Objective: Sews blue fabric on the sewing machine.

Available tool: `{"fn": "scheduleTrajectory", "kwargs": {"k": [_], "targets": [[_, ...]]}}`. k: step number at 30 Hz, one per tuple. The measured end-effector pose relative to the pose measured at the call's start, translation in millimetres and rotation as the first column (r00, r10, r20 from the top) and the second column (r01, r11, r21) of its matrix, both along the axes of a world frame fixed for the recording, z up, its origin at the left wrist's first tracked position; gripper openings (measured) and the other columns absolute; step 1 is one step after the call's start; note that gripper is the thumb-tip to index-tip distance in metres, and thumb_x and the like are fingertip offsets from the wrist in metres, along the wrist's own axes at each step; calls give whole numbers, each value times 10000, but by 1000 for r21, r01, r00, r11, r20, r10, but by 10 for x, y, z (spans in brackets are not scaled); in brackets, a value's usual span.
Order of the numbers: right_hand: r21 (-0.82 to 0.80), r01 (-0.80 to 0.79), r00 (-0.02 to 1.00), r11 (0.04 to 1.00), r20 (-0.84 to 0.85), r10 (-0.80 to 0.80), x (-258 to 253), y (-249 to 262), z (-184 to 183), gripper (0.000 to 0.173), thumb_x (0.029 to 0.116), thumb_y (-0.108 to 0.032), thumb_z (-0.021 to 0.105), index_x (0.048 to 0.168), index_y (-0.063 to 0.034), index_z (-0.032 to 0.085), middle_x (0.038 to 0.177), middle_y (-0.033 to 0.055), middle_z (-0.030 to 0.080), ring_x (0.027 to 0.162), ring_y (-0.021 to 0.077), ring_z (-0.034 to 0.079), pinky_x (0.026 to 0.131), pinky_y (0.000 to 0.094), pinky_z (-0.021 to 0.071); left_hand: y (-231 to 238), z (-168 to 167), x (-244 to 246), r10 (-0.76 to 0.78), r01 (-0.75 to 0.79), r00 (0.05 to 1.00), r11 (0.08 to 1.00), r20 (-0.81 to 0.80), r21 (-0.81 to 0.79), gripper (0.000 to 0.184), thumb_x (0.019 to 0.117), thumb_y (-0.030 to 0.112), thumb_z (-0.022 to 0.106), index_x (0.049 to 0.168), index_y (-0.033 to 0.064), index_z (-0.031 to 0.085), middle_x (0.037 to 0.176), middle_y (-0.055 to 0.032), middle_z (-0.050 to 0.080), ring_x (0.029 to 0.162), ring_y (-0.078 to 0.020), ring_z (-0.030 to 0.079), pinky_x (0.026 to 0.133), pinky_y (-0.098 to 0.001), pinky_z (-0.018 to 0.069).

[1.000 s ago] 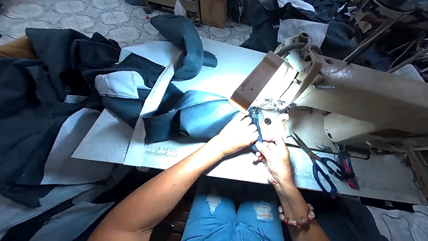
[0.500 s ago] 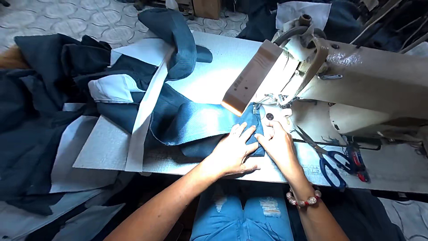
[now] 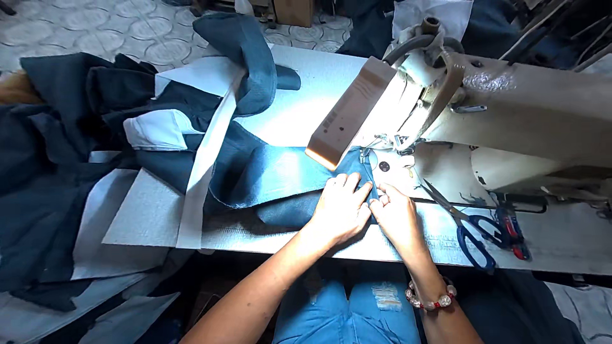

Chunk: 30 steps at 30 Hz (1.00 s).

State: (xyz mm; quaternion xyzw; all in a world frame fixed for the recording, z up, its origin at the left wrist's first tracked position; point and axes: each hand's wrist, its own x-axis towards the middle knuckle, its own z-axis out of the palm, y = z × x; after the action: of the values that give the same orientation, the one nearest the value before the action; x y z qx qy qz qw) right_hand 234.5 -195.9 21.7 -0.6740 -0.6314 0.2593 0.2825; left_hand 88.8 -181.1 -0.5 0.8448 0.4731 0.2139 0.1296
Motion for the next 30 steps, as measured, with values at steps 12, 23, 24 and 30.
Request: {"fn": "scheduleTrajectory", "kwargs": {"k": [12, 23, 24, 30], "targets": [[3, -88, 902, 996, 425, 78, -283, -292, 75, 393, 964, -23, 577, 1348, 42, 637, 1103, 249, 707, 951, 409, 721, 785, 509, 577, -99, -61, -171, -144, 140, 988, 988, 51, 66, 425, 973, 204, 404, 1160, 60, 758, 1375, -213, 633, 1321, -422, 561, 1084, -568, 418], [-104, -134, 879, 985, 447, 167, -272, -216, 165, 410, 994, -45, 505, 1382, 36, 612, 1093, 234, 731, 895, 407, 731, 736, 519, 567, -190, -71, -220, -111, 112, 994, 991, -17, 76, 429, 1003, 251, 393, 1262, 200, 732, 1442, -170, 601, 1380, -420, 517, 1107, -614, 386], [-113, -143, 900, 983, 398, 176, -247, -203, 176, 418, 989, -44, 500, 1384, 35, 612, 1114, 239, 728, 925, 416, 728, 766, 534, 568, -177, -85, -243, -131, 130, 991, 989, 13, 73, 423, 1006, 244, 397, 1252, 187, 736, 1437, -179, 602, 1372, -426, 523, 1106, -609, 395], [-8, -174, 913, 985, 373, 164, -166, -232, 64, 399, 952, -46, 554, 1328, 44, 652, 1096, 244, 733, 900, 420, 731, 739, 547, 568, -185, -74, -205, -84, 82, 995, 996, 52, 46, 413, 989, 210, 417, 1263, 64, 690, 1408, -149, 631, 1355, -376, 552, 1108, -552, 412]]}}
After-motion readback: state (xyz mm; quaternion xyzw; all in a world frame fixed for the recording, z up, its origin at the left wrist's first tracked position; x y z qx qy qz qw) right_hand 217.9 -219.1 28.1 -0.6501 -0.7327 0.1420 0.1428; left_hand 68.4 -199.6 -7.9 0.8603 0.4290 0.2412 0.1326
